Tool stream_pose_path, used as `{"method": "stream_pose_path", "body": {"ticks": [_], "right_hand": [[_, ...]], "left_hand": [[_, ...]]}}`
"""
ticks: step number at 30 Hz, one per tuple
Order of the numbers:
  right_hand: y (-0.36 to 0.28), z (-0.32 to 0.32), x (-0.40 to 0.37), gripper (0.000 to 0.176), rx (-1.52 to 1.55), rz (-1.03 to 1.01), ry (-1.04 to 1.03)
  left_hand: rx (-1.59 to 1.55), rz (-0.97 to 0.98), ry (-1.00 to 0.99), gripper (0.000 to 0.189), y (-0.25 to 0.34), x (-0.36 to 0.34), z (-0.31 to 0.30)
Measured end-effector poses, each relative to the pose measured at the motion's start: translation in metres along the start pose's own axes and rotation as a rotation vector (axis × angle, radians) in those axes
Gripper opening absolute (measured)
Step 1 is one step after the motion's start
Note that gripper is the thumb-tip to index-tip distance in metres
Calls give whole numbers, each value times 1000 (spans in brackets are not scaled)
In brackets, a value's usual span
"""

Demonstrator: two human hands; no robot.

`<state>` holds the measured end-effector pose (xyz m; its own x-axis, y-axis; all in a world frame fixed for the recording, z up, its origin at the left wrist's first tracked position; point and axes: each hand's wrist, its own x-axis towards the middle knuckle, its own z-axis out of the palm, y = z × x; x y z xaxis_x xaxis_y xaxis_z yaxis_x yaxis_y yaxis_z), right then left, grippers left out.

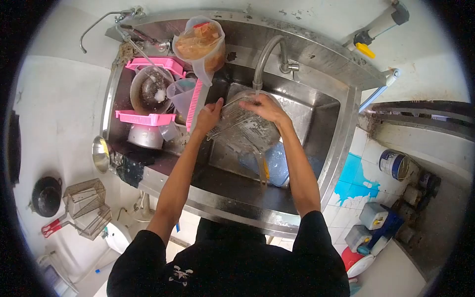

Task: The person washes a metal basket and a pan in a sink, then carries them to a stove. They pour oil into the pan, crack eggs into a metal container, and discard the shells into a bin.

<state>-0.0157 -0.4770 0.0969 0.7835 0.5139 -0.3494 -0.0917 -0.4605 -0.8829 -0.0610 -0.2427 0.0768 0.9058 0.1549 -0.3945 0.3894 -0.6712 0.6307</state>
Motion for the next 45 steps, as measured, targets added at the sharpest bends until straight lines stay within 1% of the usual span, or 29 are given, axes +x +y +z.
{"method": "stream_pose_path", "body": {"ticks": [2,3,4,5,6,7,9,10,11,13,14,16,17,18,19,22,25,28,31,33,34,36,37,38,40,42,43,44,45], "right_hand": [[0,18,12,51,-1,-136,13],[0,27,17,51,0,-199,25],[0,31,22,49,-44,-120,-2],[-4,23,18,50,19,-96,46],[-9,11,10,51,86,-71,91],[-9,-1,3,52,153,-50,136],[43,-42,-3,52,272,33,272],[51,-59,-18,54,412,116,384],[54,-71,-30,55,549,202,497],[71,-78,-33,56,374,276,454],[83,-80,-34,56,290,313,442],[84,-28,-1,54,211,162,303],[15,3,-6,53,190,105,203],[-3,29,7,51,-34,142,130],[25,60,40,50,-85,-118,12],[17,87,59,40,-249,-117,-202],[35,42,56,43,55,-100,-30],[3,12,37,43,381,84,-111],[-26,56,34,38,-352,-183,-208],[-17,35,20,40,-139,-128,-108],[-16,20,24,41,-34,-124,-61],[46,-29,33,50,563,99,-26],[33,-25,31,52,442,77,11],[5,-23,23,54,318,54,51],[-12,1,19,56,-4,37,191],[12,16,43,53,-109,-33,80],[28,21,63,52,-156,-75,27],[46,19,84,45,-95,-131,-117],[26,17,77,49,-74,-90,-169]], "left_hand": [[14,-3,5,59,-12,-5,-7],[-78,-41,-35,60,-23,-5,-7],[-170,-77,-70,61,-34,-3,-7],[-262,-117,-100,62,-42,-3,-6],[-253,-104,-51,52,-33,-9,-7],[-331,33,-6,48,-26,-10,2],[-488,306,99,39,-16,-6,18],[-485,278,-36,37,-12,-6,13],[-521,291,-39,36,-18,0,18],[-595,323,-56,35,-31,11,41],[-637,286,-30,35,-25,7,38],[-711,209,4,35,-18,-16,24],[-711,196,40,36,-31,-21,23],[-708,183,78,37,-50,-24,20],[-702,172,122,38,-60,-27,19],[-560,90,220,37,-50,-69,-8],[-502,111,143,37,-58,-86,-9],[-489,132,272,37,-50,-89,-9],[-665,151,276,37,-60,-69,18],[-723,104,241,36,-48,-72,13],[-758,176,279,35,-47,-68,17],[-641,222,299,34,-35,-73,6],[-583,241,308,34,-32,-75,3],[-743,261,312,32,-41,-66,15],[-628,121,392,33,-56,-69,17],[-405,33,432,35,-67,-76,-2],[-257,180,487,36,-56,-85,-12],[-106,324,539,37,-42,-95,-24],[45,460,585,38,-37,-103,-30]]}}
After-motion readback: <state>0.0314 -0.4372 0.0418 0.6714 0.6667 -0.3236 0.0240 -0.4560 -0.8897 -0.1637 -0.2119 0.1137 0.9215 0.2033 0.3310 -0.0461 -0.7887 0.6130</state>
